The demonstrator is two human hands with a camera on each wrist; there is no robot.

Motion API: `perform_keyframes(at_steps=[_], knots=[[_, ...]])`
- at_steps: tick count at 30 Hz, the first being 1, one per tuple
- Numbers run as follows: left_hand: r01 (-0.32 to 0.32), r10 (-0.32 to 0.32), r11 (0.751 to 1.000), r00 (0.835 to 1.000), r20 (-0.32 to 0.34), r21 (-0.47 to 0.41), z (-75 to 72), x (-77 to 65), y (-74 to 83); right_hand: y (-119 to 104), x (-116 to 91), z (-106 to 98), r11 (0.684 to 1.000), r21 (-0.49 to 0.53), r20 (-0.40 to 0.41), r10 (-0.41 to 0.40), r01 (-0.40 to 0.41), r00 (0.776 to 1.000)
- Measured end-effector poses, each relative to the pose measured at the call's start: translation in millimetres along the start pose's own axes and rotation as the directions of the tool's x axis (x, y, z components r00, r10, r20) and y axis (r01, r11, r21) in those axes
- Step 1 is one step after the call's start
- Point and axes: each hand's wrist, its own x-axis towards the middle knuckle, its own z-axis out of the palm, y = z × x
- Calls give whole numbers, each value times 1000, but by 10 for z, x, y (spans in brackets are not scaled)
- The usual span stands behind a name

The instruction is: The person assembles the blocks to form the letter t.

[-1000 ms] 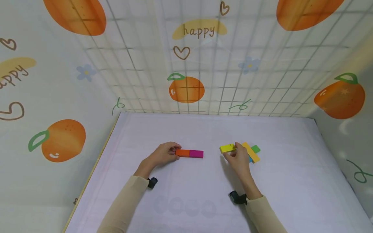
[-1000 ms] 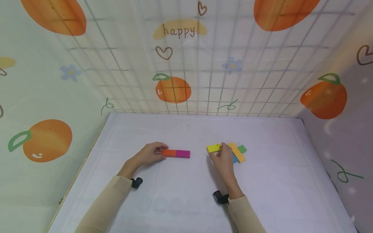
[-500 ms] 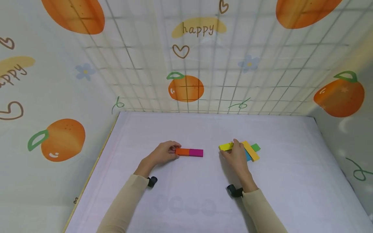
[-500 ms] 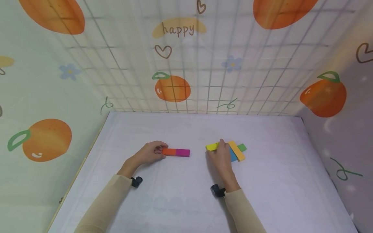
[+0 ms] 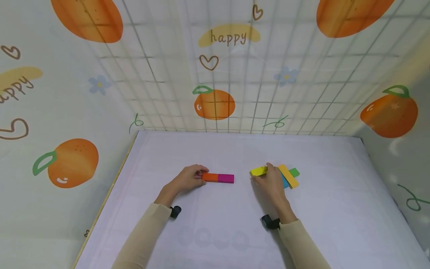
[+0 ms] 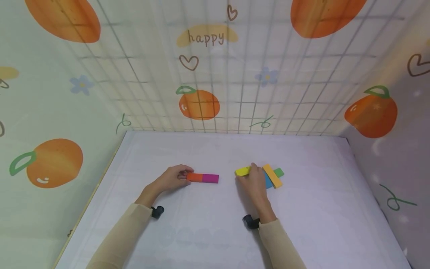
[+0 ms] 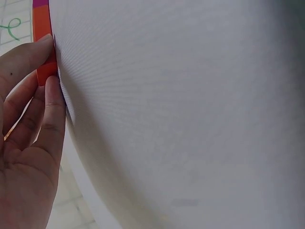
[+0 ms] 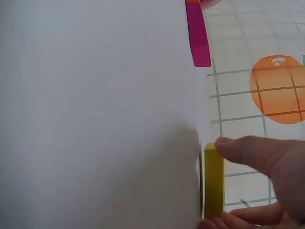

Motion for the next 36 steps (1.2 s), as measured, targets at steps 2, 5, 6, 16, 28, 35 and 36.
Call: perform_keyframes(at_steps=[2,5,6,16,28,35,36], knots=[[-8,8,1000,1000,-3,9,4,-1,-4,-3,-7,11,1000,6,-2,-10,10,1000],[-7,7,1000,1000,-3,18,7,-2,-7,-19,-15,20,999,27,-13,-18,18,1000],[-7,7,1000,1000,-6,15,5,-4,-2,-23,-14,22,999,33,-13,-21,22,1000],[-7,7,1000,1000,-10,1,-2,-20,13,-43,111,45,985,65,27,-162,160,986],[-8,8,1000,1000,-9,-8,-2,-19,20,-172,259,94,963,160,152,-243,219,958],[-7,7,1000,1000,-2,-5,4,-9,-23,-274,368,182,944,170,181,-313,284,932],[-7,7,1000,1000,-1,-4,5,-6,-29,-289,384,195,943,170,185,-317,287,930]])
